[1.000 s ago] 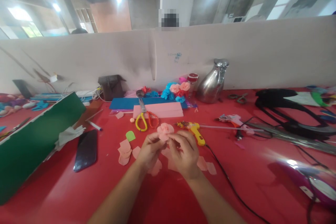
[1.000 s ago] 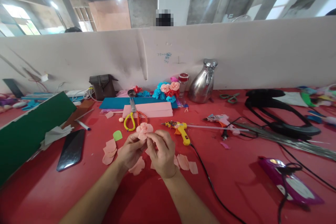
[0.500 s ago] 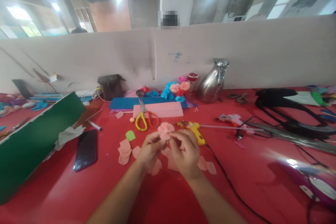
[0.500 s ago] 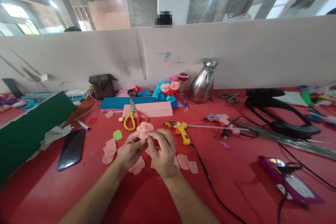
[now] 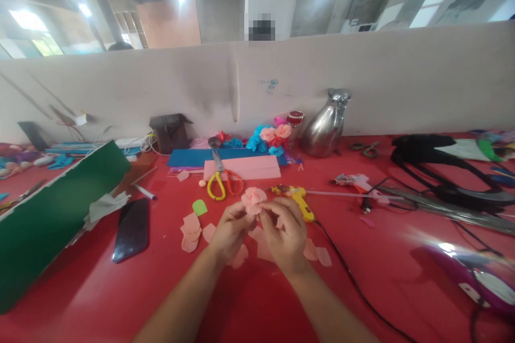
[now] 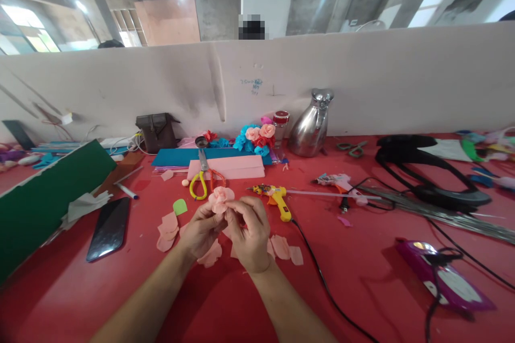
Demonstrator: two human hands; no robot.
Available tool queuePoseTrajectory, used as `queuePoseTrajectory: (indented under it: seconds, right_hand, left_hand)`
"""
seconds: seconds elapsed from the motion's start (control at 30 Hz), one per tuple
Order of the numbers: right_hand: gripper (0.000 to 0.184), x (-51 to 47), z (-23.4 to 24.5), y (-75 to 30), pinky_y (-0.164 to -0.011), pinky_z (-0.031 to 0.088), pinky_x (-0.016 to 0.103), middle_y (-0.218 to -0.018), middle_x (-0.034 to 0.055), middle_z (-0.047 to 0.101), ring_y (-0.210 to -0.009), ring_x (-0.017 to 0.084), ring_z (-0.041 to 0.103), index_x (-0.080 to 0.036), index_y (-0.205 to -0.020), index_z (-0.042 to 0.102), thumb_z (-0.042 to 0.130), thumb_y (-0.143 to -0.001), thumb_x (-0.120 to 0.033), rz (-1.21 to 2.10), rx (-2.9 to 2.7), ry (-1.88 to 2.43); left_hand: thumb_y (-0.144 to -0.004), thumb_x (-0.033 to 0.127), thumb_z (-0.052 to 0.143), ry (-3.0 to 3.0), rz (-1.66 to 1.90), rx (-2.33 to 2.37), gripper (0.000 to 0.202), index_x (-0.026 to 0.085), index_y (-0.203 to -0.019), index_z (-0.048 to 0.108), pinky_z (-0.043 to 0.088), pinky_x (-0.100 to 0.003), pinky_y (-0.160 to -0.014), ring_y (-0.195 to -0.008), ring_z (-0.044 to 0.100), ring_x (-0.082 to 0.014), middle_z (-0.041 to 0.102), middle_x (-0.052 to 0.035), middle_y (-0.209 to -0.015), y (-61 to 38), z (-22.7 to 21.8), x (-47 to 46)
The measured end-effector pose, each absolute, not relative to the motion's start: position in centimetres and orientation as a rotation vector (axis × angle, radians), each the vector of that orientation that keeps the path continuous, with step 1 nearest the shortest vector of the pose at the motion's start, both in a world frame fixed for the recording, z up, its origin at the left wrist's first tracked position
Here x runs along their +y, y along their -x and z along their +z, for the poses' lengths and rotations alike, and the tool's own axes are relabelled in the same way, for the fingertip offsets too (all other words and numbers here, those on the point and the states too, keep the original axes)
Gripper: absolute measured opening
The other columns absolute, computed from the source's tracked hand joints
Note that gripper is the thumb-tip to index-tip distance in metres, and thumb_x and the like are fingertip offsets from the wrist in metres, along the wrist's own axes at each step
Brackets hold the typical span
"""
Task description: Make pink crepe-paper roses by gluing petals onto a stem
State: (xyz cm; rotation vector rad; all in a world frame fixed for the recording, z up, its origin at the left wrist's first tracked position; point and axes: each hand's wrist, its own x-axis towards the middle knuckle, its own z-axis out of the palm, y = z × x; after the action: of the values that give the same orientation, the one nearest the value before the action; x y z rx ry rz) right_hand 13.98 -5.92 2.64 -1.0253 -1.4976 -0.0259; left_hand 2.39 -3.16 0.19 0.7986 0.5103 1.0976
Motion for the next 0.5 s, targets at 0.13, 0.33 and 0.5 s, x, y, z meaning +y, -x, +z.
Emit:
queuePoseTrajectory:
  seconds: [0.13,0.33,0.5]
  right_hand:
    - [0.016,-6.02,2.71,-13.94,-0.067,0.048,0.032,-0.083,0.0036,0.056,-0.076,0.017,0.056,-0.023,-0.088,0.061,0.055,-0.08,-0.012,-0.004,-1.493,1.014]
    - [0.013,-5.84,2.77,-13.83,-0.061,0.046,0.028,-0.083,0.003,0.054,-0.075,0.015,0.054,-0.022,-0.086,0.059,0.057,-0.078,-0.013,0.09,-1.47,1.015]
    - [0.007,-5.66,2.52,-13.63,-0.057,0.044,0.026,-0.082,0.0021,0.052,-0.069,0.013,0.051,-0.021,-0.083,0.057,0.057,-0.079,-0.016,0.233,-1.437,1.006]
  left_hand:
    - [-0.06,0.026,0.075,-0.793,1.102,0.543,0.017,0.016,-0.071,0.067,0.03,-0.021,-0.054,-0.053,0.037,-0.006,0.049,0.0026,-0.056,-2.37,0.25,-3.17]
    - [-0.062,0.027,0.074,-0.794,1.113,0.551,0.015,0.017,-0.071,0.067,0.031,-0.023,-0.057,-0.053,0.038,-0.0063,0.049,0.0026,-0.057,-2.4,0.83,-3.34]
    - [-0.064,0.027,0.073,-0.805,1.15,0.551,0.015,0.016,-0.073,0.068,0.029,-0.021,-0.055,-0.051,0.036,-0.0047,0.05,0.0028,-0.057,-2.53,0.56,-3.09]
